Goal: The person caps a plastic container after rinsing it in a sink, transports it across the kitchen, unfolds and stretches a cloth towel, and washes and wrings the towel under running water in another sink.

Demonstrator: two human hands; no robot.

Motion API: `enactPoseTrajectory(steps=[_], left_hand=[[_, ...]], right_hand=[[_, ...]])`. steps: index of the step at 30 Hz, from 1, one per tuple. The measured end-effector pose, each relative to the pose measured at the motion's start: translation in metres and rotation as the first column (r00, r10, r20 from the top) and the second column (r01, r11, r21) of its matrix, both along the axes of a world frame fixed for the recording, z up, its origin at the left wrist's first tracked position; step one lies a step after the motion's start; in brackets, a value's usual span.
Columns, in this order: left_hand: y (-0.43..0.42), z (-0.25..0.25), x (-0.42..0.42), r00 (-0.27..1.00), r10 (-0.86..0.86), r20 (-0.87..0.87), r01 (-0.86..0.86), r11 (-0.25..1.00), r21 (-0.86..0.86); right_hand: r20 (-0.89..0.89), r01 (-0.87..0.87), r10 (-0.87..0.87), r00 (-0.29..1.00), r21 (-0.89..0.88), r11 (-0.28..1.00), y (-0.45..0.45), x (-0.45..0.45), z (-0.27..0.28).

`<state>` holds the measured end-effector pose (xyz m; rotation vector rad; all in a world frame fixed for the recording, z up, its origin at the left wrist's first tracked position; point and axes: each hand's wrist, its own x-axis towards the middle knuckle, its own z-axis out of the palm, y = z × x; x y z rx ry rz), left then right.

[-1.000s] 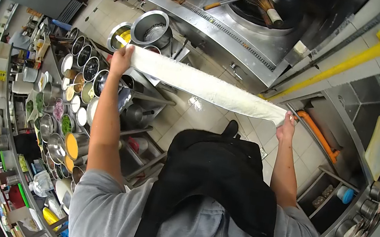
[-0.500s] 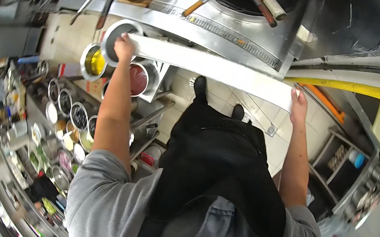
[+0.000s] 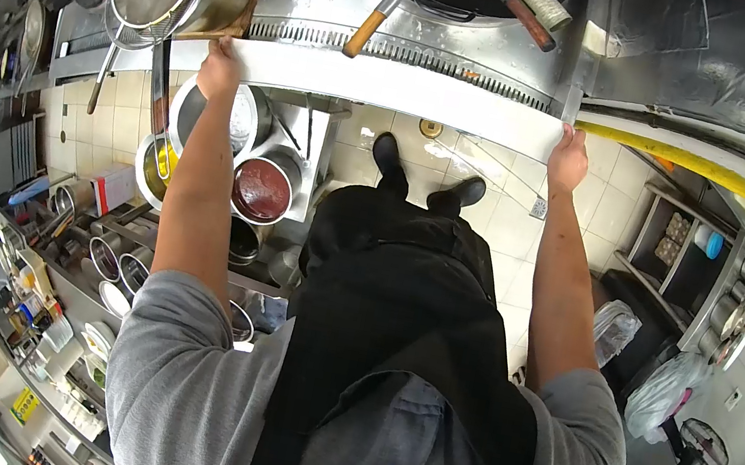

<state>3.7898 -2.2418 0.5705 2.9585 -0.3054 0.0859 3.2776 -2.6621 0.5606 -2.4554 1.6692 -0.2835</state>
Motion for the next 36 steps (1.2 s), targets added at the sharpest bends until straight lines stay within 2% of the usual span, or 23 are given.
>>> enactPoseTrajectory(steps=[3,8,13,18,20,21,23,25,27,28,31,33,36], left_hand=[[0.000,-0.002,0.001,0.999,-0.012,-0.031,0.013,0.998,0.055],[0.004,-0.014,0.002,0.999,-0.023,-0.027,0.024,0.998,0.053],[0.007,-0.020,0.001,1.000,-0.019,0.008,0.019,1.000,0.011],[0.009,-0.017,0.008,0.998,0.066,-0.009,-0.066,0.998,0.023],[0.006,-0.016,0.005,0.998,0.060,0.038,-0.056,0.994,-0.095],[0.007,-0.017,0.009,0.996,0.086,-0.022,-0.088,0.988,-0.125],[0.006,-0.021,0.011,0.993,0.114,-0.038,-0.119,0.980,-0.160],[0.009,-0.035,0.020,0.994,0.098,0.050,-0.088,0.981,-0.172],[0.001,-0.022,0.017,0.993,0.116,0.002,-0.115,0.986,-0.118],[-0.004,-0.016,0.015,0.991,0.130,0.029,-0.125,0.984,-0.129],[-0.009,-0.014,0.018,0.988,0.146,0.042,-0.139,0.982,-0.129],[-0.005,-0.018,0.020,0.985,0.152,0.080,-0.139,0.979,-0.149],[-0.004,-0.019,0.014,0.977,0.178,0.121,-0.157,0.974,-0.162]], right_hand=[[-0.047,0.018,-0.020,0.999,-0.044,0.999,0.002,0.002,-0.007],[-0.186,0.092,-0.107,0.977,-0.085,0.992,0.011,0.009,-0.011],[-0.144,0.114,-0.125,0.982,-0.084,0.990,0.014,0.008,-0.015],[-0.040,0.171,-0.173,0.984,-0.057,0.984,0.020,0.017,-0.014],[0.025,0.186,-0.185,0.982,-0.074,0.980,0.020,0.014,-0.019],[0.003,0.160,-0.161,0.987,-0.132,0.978,0.017,0.009,-0.027],[-0.024,0.194,-0.198,0.980,-0.107,0.975,0.017,0.007,-0.025],[-0.083,0.169,-0.180,0.980,-0.122,0.978,0.014,0.008,-0.026],[0.000,0.074,-0.076,0.997,-0.216,0.974,0.010,0.006,-0.033],[0.014,0.074,-0.073,0.997,-0.176,0.982,0.011,0.010,-0.028],[-0.018,0.073,-0.081,0.997,-0.255,0.964,0.012,0.018,-0.026],[-0.010,0.096,-0.100,0.995,-0.213,0.972,0.013,0.017,-0.024],[-0.011,0.132,-0.139,0.990,-0.247,0.960,0.011,0.015,-0.027]])
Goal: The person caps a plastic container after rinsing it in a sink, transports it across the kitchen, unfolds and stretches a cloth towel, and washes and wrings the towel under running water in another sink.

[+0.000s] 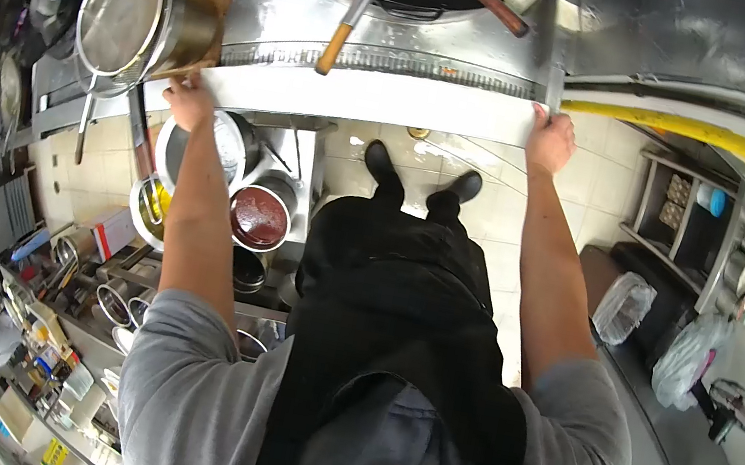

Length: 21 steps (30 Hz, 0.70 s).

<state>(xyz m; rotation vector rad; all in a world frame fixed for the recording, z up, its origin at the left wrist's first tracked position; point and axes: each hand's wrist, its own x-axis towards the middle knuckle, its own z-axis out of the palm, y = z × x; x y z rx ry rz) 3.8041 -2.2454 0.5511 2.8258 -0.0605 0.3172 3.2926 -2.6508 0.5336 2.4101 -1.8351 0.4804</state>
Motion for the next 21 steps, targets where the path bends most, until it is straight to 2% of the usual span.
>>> enactPoseTrajectory(steps=[3,7,9,10,11,12,13,15,16,17,20,21], left_hand=[[0.014,-0.011,0.007,0.986,-0.108,0.126,0.112,0.993,-0.025],[0.009,-0.020,0.000,0.902,-0.161,0.400,0.150,0.987,0.058],[-0.009,-0.009,-0.022,0.914,-0.381,0.138,0.377,0.925,0.054],[-0.020,-0.004,-0.042,0.853,-0.504,0.135,0.499,0.864,0.067],[-0.032,0.001,-0.060,0.776,-0.616,0.132,0.611,0.787,0.079],[-0.040,0.003,-0.075,0.738,-0.671,0.075,0.661,0.740,0.121],[-0.046,0.004,-0.086,0.694,-0.719,0.012,0.709,0.687,0.158],[-0.047,0.000,-0.095,0.726,-0.687,-0.030,0.687,0.721,0.092],[-0.047,0.000,-0.093,0.723,-0.689,-0.053,0.690,0.717,0.095],[-0.046,0.001,-0.092,0.734,-0.678,-0.044,0.678,0.728,0.097],[-0.044,0.018,-0.092,0.730,-0.655,-0.194,0.683,0.705,0.191],[-0.038,0.017,-0.084,0.765,-0.628,-0.147,0.644,0.738,0.202]], right_hand=[[-0.026,0.003,-0.003,1.000,0.019,1.000,-0.001,-0.002,-0.001],[-0.048,-0.019,0.017,0.999,-0.034,0.999,0.010,0.007,0.012],[0.013,-0.173,0.175,0.985,-0.083,0.981,0.023,0.015,0.025],[0.022,-0.187,0.189,0.982,-0.077,0.979,0.031,0.018,0.028],[-0.024,-0.340,0.340,0.940,-0.019,0.940,0.037,0.023,0.030],[-0.062,-0.483,0.485,0.872,0.044,0.874,0.043,0.028,0.030],[-0.050,-0.497,0.499,0.865,0.046,0.867,0.047,0.033,0.030],[-0.168,-0.595,0.622,0.764,0.189,0.782,0.054,0.033,0.028],[-0.173,-0.573,0.621,0.764,0.259,0.777,0.053,0.032,0.030],[-0.170,-0.587,0.632,0.756,0.251,0.769,0.052,0.034,0.031],[-0.204,-0.559,0.606,0.769,0.247,0.792,0.054,0.034,0.031],[-0.208,-0.559,0.603,0.770,0.238,0.795,0.054,0.033,0.030]])
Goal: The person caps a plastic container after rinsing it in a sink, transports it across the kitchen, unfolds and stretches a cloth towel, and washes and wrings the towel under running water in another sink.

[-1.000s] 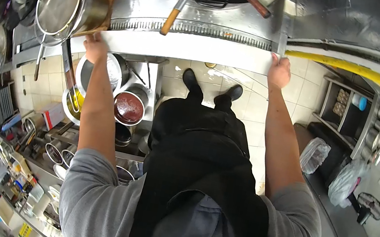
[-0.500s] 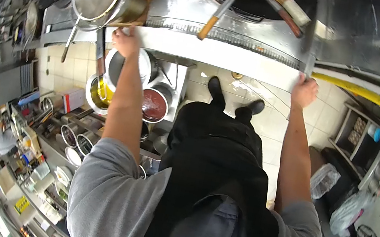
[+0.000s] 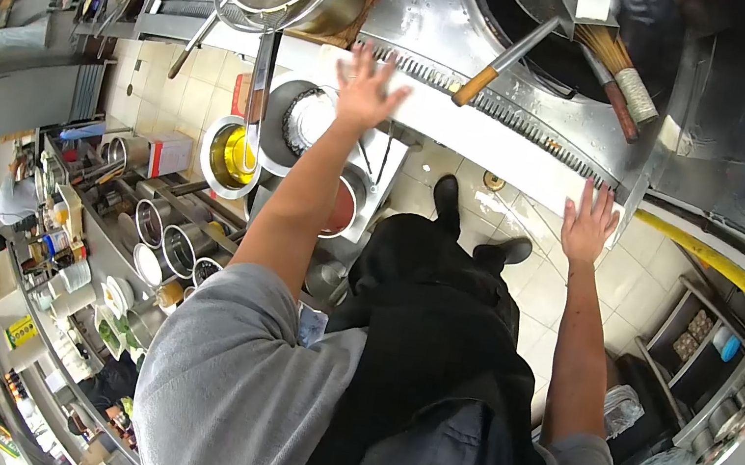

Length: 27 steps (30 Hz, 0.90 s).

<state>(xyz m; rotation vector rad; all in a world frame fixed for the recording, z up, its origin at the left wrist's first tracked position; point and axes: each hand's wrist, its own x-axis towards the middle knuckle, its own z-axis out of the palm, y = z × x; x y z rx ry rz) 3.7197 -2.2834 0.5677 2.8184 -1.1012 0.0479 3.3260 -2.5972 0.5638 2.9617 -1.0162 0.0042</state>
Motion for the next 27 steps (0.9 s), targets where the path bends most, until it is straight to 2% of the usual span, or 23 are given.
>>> enactPoseTrajectory(steps=[2,4,10,18,22,24,27], left_hand=[[0.010,-0.006,0.018,0.990,0.139,0.034,-0.135,0.985,-0.104],[0.019,-0.013,0.026,0.992,0.128,-0.017,-0.129,0.989,-0.067],[0.022,-0.016,0.030,0.995,0.099,-0.019,-0.099,0.995,0.004],[0.019,-0.016,0.029,0.993,0.113,-0.013,-0.113,0.994,0.001],[0.005,-0.005,-0.001,0.998,0.065,0.027,-0.058,0.979,-0.197],[-0.007,0.000,-0.025,0.990,-0.126,0.069,0.122,0.990,0.066],[-0.020,-0.004,-0.044,0.992,-0.123,-0.017,0.124,0.989,0.082]], right_hand=[[0.035,-0.001,0.002,0.999,-0.019,1.000,0.000,-0.006,0.001],[0.010,0.030,-0.030,1.000,-0.011,0.999,-0.003,-0.011,0.002],[0.040,0.132,-0.131,0.991,-0.021,0.991,-0.004,-0.013,-0.010],[0.025,0.151,-0.152,0.988,0.031,0.988,-0.005,-0.014,-0.003],[0.099,0.124,-0.128,0.987,0.040,0.991,0.005,-0.021,0.013],[0.113,0.109,-0.116,0.987,0.060,0.992,0.013,-0.031,0.026],[0.125,0.019,-0.032,0.992,0.100,0.995,0.023,-0.053,0.043]])
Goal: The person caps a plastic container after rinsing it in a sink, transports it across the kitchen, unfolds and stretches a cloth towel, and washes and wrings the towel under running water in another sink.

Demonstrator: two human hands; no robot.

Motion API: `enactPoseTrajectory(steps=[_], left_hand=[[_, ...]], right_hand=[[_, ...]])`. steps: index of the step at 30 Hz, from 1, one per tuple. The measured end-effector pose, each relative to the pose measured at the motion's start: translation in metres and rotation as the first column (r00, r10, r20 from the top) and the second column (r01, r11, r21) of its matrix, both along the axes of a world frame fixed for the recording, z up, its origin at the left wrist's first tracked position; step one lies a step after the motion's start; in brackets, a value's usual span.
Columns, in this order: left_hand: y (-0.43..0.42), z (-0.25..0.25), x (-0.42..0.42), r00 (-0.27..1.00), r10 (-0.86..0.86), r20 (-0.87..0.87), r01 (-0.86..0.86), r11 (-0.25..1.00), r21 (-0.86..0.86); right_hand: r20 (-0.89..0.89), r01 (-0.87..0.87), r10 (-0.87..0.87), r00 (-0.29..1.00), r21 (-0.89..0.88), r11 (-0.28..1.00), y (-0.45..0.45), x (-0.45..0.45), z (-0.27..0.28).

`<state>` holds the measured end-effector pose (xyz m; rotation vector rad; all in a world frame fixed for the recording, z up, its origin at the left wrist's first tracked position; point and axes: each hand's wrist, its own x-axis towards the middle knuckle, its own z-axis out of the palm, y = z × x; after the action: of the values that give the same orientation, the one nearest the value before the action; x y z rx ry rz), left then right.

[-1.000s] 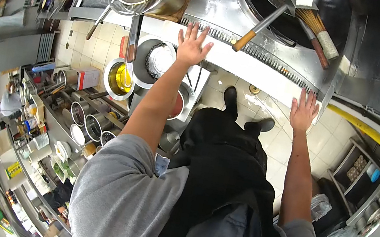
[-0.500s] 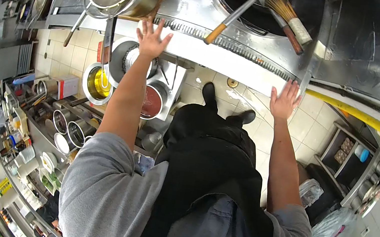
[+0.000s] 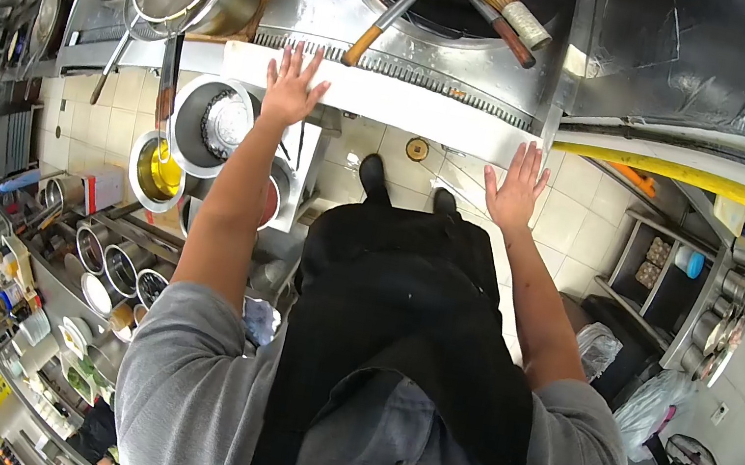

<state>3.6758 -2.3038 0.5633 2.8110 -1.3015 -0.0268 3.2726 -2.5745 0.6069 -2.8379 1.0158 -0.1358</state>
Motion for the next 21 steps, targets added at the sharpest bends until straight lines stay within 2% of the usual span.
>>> enactPoseTrajectory(steps=[1,2,3,4,5,6,7,8,9,10,11,12,13,14,15,16,18,19,20,21], left_hand=[[-0.002,0.001,-0.008,0.999,0.009,-0.040,-0.008,1.000,0.017],[-0.004,0.004,-0.013,0.998,0.054,0.015,-0.053,0.997,-0.051],[-0.004,0.007,-0.019,0.996,0.092,-0.004,-0.091,0.985,-0.149],[-0.005,0.017,-0.031,0.991,0.131,-0.020,-0.132,0.972,-0.194],[-0.004,0.029,-0.046,0.983,0.178,-0.036,-0.181,0.954,-0.238],[0.000,0.040,-0.068,0.975,0.223,0.005,-0.215,0.949,-0.231],[0.006,0.051,-0.094,0.972,0.234,0.002,-0.228,0.952,-0.206],[0.012,0.054,-0.124,0.963,0.269,-0.034,-0.271,0.954,-0.128],[0.022,0.056,-0.160,0.964,0.259,-0.056,-0.264,0.952,-0.156],[0.029,0.064,-0.209,0.956,0.283,-0.071,-0.292,0.917,-0.271],[0.040,0.067,-0.247,0.945,0.219,-0.241,-0.297,0.884,-0.361],[0.046,0.085,-0.297,0.903,0.257,-0.346,-0.391,0.826,-0.407],[0.056,0.071,-0.347,0.872,0.250,-0.421,-0.438,0.782,-0.444],[0.066,0.056,-0.400,0.789,0.288,-0.543,-0.574,0.662,-0.482],[0.074,0.063,-0.444,0.665,0.334,-0.668,-0.691,0.614,-0.381],[0.081,0.064,-0.485,0.599,0.382,-0.704,-0.757,0.557,-0.342],[0.108,0.061,-0.569,0.453,0.529,-0.717,-0.874,0.421,-0.242],[0.118,0.060,-0.608,0.378,0.606,-0.700,-0.914,0.363,-0.180],[0.131,0.045,-0.645,0.325,0.656,-0.681,-0.945,0.253,-0.207],[0.145,0.036,-0.678,0.247,0.657,-0.712,-0.968,0.138,-0.208]], right_hand=[[-0.001,-0.012,0.012,1.000,-0.002,1.000,0.002,-0.009,0.005],[-0.007,-0.087,0.087,0.996,0.024,0.996,0.002,-0.017,0.010],[-0.010,-0.168,0.169,0.986,0.050,0.984,0.002,-0.025,0.015],[0.118,-0.243,0.239,0.964,0.026,0.970,0.008,-0.025,0.038],[0.123,-0.284,0.278,0.953,0.025,0.959,0.004,-0.035,0.036],[0.188,-0.388,0.349,0.918,0.242,0.889,-0.002,-0.042,0.028],[0.259,-0.488,0.413,0.873,0.440,0.754,-0.006,-0.047,0.022],[0.270,-0.519,0.445,0.854,0.486,0.703,-0.008,-0.049,0.016],[0.283,-0.565,0.496,0.821,0.530,0.632,-0.007,-0.048,0.011],[0.198,-0.551,0.555,0.808,0.589,0.591,-0.007,-0.045,0.007],[0.113,-0.541,0.633,0.766,0.646,0.539,-0.008,-0.041,-0.001],[0.339,-0.672,0.606,0.719,0.563,0.482,-0.003,-0.041,-0.029],[0.548,-0.766,0.536,0.642,0.493,0.414,0.003,-0.045,-0.051],[0.310,-0.658,0.622,0.719,0.589,0.468,0.004,-0.043,-0.049],[0.084,-0.622,0.732,0.676,0.597,0.506,0.005,-0.039,-0.049],[-0.206,-0.497,0.725,0.657,0.605,0.622,0.012,-0.031,-0.037],[-0.123,-0.525,0.814,0.568,0.707,0.474,0.032,-0.030,-0.054],[-0.148,-0.456,0.851,0.504,0.791,0.407,0.041,-0.035,-0.060],[-0.178,-0.369,0.876,0.449,0.856,0.363,0.046,-0.037,-0.068],[-0.170,-0.399,0.907,0.386,0.855,0.330,0.053,-0.039,-0.078]])
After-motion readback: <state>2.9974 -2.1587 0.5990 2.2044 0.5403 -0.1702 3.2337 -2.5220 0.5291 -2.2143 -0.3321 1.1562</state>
